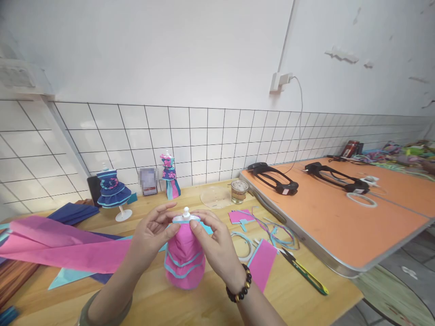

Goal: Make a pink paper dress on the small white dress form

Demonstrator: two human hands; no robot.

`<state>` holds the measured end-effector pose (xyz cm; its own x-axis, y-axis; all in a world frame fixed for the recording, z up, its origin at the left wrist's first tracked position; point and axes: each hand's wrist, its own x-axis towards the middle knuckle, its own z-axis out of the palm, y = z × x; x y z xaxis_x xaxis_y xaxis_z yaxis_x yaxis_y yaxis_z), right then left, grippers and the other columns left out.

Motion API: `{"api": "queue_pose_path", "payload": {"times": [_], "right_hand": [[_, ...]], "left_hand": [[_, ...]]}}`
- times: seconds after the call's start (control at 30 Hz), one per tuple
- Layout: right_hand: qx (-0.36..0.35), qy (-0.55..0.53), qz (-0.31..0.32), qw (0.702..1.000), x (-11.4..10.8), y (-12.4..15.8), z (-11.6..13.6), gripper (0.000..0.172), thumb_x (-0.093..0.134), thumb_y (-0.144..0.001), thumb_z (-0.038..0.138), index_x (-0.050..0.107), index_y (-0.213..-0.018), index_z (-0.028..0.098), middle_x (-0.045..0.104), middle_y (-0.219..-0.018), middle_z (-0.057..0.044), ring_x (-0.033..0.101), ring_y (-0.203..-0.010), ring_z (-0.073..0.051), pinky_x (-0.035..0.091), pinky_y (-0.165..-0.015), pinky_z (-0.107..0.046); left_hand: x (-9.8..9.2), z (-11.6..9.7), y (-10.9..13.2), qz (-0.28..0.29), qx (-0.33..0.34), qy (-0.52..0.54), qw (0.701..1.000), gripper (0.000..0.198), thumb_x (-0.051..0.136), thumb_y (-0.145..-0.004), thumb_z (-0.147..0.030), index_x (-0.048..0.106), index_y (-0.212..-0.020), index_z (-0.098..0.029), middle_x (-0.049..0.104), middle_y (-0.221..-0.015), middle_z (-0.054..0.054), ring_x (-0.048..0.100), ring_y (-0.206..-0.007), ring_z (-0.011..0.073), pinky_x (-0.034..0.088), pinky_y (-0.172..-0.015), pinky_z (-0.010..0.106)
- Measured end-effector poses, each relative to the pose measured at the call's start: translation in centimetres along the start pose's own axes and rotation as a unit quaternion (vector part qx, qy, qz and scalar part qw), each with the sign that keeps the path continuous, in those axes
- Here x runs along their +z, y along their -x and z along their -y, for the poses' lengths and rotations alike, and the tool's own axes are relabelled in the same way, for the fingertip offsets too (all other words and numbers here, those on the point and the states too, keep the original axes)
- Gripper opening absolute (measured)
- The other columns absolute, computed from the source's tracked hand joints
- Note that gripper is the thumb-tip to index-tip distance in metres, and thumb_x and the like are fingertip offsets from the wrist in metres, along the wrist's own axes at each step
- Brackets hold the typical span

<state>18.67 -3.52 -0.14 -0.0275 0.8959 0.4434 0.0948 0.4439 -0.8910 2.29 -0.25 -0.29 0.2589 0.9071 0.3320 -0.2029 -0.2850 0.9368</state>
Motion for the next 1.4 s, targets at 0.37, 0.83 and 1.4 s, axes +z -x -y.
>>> {"api": "queue_pose_path", "payload": {"times": [0.37,0.83,1.4], "right_hand": [[0.023,0.002,-0.018,1.0,-1.3,-1.1,-0.8,0.028,0.051,-0.089,0.04,0.069,-0.099,0.021,0.067,-0.096,-0.006,0.059,-0.095,-0.022,0.045,-0.085,-0.032],[0.023,0.002,-0.006,1.0,-1.3,0.1,-0.9,0.028,0.052,-0.088,0.04,0.068,-0.103,0.023,0.068,-0.105,-0.006,0.06,-0.099,-0.023,0.047,-0.087,-0.035],[0.066,-0.016,0.031,0.997,-3.3,2.3,-3.6,0.041,0.062,-0.082,0.04,0.057,-0.12,0.025,0.059,-0.126,-0.01,0.053,-0.118,-0.026,0.045,-0.095,-0.045]], "left_hand": [[-0.5,1.0,-0.7,0.028,0.008,-0.149,0.988,0.047,0.066,-0.075,-0.035,0.049,-0.117,-0.02,0.062,-0.115,0.011,0.054,-0.111,0.024,0.036,-0.1,0.044],[2.0,0.6,1.0,0.027,-0.048,-0.23,0.972,0.072,0.068,-0.073,-0.033,0.035,-0.137,-0.028,0.04,-0.143,0.008,0.035,-0.131,0.0281,0.029,-0.106,0.044],[-1.9,0.3,-0.4,0.176,-0.068,-0.122,0.974,0.064,0.064,-0.08,-0.033,0.037,-0.137,-0.028,0.054,-0.131,0.009,0.047,-0.123,0.0251,0.035,-0.103,0.042]]}}
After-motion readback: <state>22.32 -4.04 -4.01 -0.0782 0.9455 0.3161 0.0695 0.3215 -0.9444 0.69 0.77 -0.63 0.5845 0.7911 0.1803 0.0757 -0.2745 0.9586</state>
